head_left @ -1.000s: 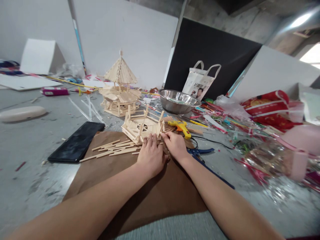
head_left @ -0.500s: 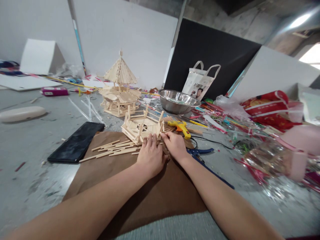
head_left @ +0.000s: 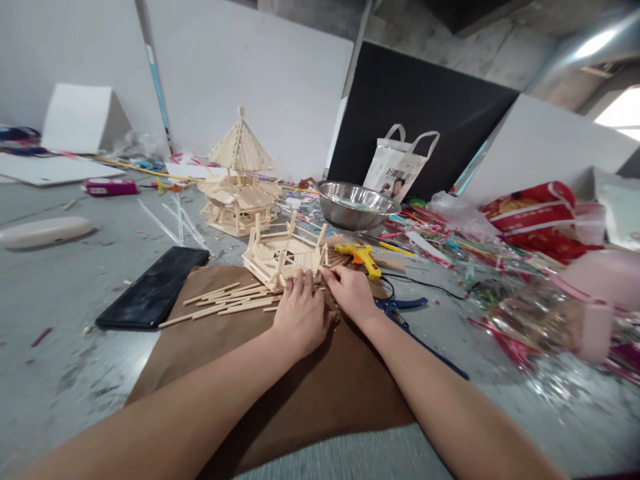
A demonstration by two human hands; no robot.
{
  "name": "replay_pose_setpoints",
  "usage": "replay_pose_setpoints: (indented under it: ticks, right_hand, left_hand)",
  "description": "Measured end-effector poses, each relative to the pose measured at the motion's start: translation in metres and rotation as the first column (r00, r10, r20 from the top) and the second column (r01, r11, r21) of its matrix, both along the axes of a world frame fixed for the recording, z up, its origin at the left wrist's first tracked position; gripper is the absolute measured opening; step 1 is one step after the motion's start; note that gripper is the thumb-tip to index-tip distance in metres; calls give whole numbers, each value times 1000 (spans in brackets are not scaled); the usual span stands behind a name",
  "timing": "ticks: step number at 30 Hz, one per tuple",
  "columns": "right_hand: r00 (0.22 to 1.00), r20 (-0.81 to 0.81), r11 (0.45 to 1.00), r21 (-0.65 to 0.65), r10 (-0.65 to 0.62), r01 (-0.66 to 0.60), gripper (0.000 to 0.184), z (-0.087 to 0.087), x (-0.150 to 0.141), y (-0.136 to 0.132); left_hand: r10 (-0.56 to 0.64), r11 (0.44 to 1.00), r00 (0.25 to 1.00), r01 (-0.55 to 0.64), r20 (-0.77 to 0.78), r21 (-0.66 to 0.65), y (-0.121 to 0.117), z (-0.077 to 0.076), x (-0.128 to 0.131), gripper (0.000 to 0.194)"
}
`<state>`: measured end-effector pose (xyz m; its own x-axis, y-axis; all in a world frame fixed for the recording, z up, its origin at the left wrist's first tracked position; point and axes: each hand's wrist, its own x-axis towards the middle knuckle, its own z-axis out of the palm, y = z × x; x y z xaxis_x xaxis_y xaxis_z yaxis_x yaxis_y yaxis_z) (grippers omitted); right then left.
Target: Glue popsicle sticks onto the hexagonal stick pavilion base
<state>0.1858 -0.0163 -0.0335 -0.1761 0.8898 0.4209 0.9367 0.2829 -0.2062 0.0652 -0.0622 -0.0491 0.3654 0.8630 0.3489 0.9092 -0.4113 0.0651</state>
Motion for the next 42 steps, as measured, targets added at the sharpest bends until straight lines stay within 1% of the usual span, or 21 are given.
replay_pose_setpoints:
  ticks: [4, 7, 11, 19, 36, 42]
  right_hand:
    - [998, -62, 1000, 8, 5, -5, 39, 0, 0, -3]
    - [997, -70, 1000, 6, -14, 14, 30, 1, -1, -5]
    - [999, -29, 999, 3, -36, 36, 21, 1, -2, -5]
    - [999, 9, 999, 0, -46, 46, 23, 1, -2, -3]
    - [999, 25, 999, -16, -29, 30, 25, 2, -2, -4]
    - [999, 40, 999, 2, -34, 34, 25, 2, -2, -3]
  left_hand:
    - [-2, 1000, 1000, 2, 3, -2, 0, 0, 0, 49]
    - [0, 1000, 1000, 0, 8, -12, 1, 0, 0, 51]
    - [0, 1000, 1000, 0, 16, -22, 0, 0, 0, 49]
    - [-6, 1000, 1000, 6, 18, -16, -1, 2, -1, 45]
    - [1, 1000, 1000, -1, 3, -10, -1, 2, 0, 47]
    - [-2, 1000, 1000, 2, -4, -14, -1, 2, -1, 47]
